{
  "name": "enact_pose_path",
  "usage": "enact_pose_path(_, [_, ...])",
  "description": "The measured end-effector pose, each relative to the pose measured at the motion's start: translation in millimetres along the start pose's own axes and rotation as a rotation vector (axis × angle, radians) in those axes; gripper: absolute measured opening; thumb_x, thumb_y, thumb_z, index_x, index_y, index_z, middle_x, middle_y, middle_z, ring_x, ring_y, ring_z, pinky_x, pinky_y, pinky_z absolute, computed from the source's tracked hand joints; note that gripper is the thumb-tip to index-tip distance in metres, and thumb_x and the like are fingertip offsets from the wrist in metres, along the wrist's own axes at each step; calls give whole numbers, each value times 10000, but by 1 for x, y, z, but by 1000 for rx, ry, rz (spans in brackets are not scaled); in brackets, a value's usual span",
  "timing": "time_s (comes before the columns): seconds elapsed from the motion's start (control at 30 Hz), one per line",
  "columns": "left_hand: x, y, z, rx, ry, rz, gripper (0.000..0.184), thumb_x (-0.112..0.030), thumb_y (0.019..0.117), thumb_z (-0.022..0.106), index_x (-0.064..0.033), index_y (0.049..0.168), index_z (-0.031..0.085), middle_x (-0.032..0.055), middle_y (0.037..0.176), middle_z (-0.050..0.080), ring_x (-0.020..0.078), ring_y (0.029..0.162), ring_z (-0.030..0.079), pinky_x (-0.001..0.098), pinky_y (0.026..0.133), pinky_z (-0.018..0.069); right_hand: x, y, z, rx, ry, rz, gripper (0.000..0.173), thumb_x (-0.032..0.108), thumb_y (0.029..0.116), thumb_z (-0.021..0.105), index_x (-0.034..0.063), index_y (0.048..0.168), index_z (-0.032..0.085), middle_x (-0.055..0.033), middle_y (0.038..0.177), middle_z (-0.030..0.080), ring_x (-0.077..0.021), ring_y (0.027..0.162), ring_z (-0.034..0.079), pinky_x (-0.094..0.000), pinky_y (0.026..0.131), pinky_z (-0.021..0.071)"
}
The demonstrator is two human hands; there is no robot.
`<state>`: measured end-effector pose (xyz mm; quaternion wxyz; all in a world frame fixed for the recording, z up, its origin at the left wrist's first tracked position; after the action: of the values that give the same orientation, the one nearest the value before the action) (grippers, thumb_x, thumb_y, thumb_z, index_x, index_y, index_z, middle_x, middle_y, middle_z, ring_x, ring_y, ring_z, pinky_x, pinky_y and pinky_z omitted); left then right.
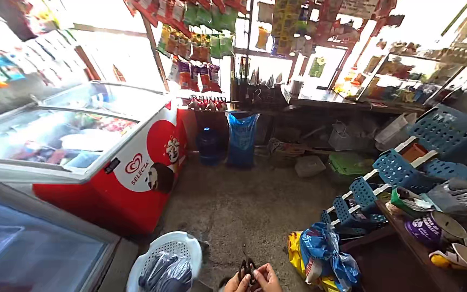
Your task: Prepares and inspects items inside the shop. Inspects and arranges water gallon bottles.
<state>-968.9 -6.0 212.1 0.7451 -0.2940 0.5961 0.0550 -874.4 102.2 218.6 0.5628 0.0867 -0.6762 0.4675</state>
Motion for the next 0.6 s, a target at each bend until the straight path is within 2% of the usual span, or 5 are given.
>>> enact_pose_path(0.13, [-29, 75, 5, 84, 365, -3, 376, -252, 1086, 453, 64, 1233, 591, 132, 862, 660, 207, 713, 648, 416, 730, 562, 30, 49, -23, -33, 59, 29, 438, 212, 1031, 601, -62, 1323, 422, -177, 1013, 647, -226, 782, 690, -405, 677, 595])
enact_pose_path(0.23, [-69, 138, 13, 213, 632, -7, 387, -238, 1071, 475, 56, 1289, 605, 269, 1142, 684, 405, 1081, 675, 621, 978, 491, 62, 96, -41, -86, 9, 30, 610, 240, 995, 648, -47, 1446, 355, -208, 1092, 652, -264, 857, 686, -454, 711, 584])
enact_pose_path(0.3, [-100, 182, 17, 289, 778, -38, 415, -282, 1085, 461, 23, 1328, 602, 259, 1249, 663, 420, 1185, 638, 641, 1015, 460, 90, 131, -53, -126, 5, 9, 604, 232, 990, 650, -60, 1435, 364, -209, 1095, 645, -251, 856, 683, -441, 715, 585])
enact_pose_path(0.43, [-135, 257, 24, 382, 895, -43, 450, -323, 1062, 509, -1, 1368, 584, 240, 1287, 659, 418, 1174, 651, 649, 965, 486, 134, 187, -78, -210, 45, -59, 656, 223, 903, 715, -82, 1396, 406, -192, 1187, 612, -189, 957, 664, -379, 819, 592])
enact_pose_path(0.6, [-151, 350, 27, 541, 693, -45, 666, -399, 991, 660, -85, 1533, 435, 236, 1153, 689, 409, 1051, 673, 641, 946, 495, 172, 247, -125, -313, 100, 6, 578, 210, 987, 631, -50, 1464, 432, -214, 1245, 597, -201, 909, 693, -361, 781, 606])
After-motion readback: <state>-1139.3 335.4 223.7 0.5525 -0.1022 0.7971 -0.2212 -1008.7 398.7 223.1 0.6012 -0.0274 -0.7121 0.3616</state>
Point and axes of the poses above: each hand's wrist, its own y-axis towards the middle knuckle, its own z-axis out of the palm, x = y × z, the point moved 4 cm from there along y, towards the middle knuckle
